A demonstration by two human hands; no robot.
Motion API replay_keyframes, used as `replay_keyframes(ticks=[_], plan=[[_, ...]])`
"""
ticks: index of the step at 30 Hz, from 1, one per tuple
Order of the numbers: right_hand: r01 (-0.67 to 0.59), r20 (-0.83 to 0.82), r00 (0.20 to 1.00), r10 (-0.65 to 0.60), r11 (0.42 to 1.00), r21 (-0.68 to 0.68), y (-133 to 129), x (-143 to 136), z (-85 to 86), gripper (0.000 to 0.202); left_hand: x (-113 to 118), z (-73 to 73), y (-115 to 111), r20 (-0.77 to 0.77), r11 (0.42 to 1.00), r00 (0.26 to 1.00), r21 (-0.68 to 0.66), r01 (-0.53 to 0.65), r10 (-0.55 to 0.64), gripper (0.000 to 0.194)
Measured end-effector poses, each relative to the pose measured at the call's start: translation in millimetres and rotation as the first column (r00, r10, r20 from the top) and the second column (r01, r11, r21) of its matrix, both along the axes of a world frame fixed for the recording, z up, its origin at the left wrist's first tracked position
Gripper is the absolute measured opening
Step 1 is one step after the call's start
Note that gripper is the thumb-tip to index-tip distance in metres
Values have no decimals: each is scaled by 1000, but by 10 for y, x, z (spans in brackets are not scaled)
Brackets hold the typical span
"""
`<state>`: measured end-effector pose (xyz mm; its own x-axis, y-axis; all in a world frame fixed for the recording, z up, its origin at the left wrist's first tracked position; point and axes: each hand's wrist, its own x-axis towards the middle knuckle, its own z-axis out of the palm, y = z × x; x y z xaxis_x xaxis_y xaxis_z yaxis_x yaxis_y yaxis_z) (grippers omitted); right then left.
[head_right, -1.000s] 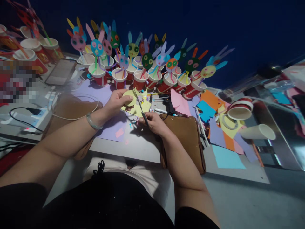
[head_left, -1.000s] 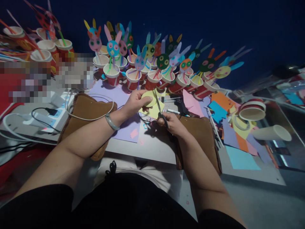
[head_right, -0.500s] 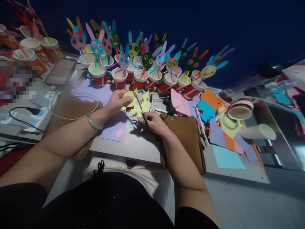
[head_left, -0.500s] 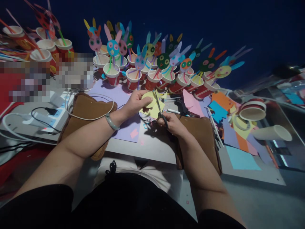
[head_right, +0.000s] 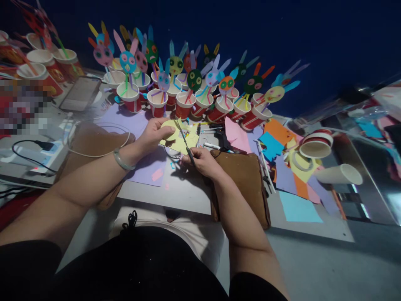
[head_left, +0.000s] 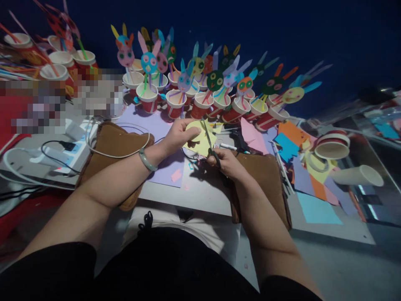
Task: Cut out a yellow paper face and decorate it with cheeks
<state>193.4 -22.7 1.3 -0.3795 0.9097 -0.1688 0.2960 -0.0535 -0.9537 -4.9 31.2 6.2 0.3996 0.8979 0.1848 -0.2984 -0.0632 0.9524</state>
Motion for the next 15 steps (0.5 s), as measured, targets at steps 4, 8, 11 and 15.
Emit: replay_keyframes(ticks=[4, 8, 11, 15], plan=[[7, -17, 1000, -7, 1000, 8, 7, 12, -32, 50, -4, 12, 1, -4, 1000, 1000, -7, -11, 11, 21], [8, -10, 1000, -8, 1000, 4, 9, 7, -25, 49, 1, 47, -9, -24, 998, 999, -33, -44, 43, 23], [17, -8, 1000, -17, 1000, -4, 7, -4, -9, 47, 3, 63, -14, -24, 998, 998, -36, -57, 56, 23], [30, -20, 999, -30, 999, -20, 3, -15, 0, 43, 0, 35, -3, -1, 999, 1000, -17, -31, 31, 21]])
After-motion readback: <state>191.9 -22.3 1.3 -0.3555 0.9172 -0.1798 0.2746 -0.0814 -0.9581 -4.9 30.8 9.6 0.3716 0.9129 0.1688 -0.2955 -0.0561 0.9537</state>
